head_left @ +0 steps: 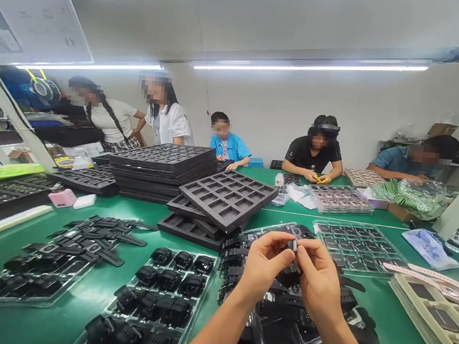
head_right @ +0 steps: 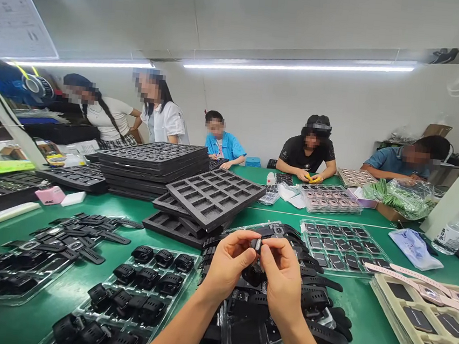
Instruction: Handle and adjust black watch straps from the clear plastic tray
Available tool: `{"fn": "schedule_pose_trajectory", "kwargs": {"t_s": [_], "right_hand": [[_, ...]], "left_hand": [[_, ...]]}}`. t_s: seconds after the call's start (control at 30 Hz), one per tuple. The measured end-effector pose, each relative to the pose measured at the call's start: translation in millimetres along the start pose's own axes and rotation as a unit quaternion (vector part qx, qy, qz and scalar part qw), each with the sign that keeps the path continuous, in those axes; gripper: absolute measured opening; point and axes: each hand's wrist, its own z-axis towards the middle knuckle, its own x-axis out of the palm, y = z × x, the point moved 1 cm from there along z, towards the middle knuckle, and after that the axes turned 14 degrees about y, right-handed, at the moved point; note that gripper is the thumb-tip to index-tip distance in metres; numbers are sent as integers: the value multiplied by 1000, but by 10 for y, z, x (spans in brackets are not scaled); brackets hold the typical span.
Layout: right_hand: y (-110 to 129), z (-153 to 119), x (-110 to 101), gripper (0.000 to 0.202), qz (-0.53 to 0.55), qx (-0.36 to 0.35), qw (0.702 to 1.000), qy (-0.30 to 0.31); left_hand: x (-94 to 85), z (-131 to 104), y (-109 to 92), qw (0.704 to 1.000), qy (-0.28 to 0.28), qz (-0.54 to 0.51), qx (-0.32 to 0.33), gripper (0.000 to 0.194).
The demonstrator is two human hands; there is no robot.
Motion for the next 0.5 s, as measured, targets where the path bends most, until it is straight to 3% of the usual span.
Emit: {"fn": "schedule_pose_trajectory", "kwargs": {"t_s": [0.1,0.27,0.4,0.5], "right_hand": [[12,-5,22,23,-4,-3,1000,3],[91,16,27,26,80,30,996,-34],[102,45,50,28,110,96,989,-18],[88,48,80,29,93,103,990,-16]], "left_hand": [[7,11,-31,1000,8,-4,-17,42],[14,28,-61,999,13,13,-28,40],[32,34,-31,999,2,19,-32,42],[24,41,-12,999,-3,29,-37,40]]}}
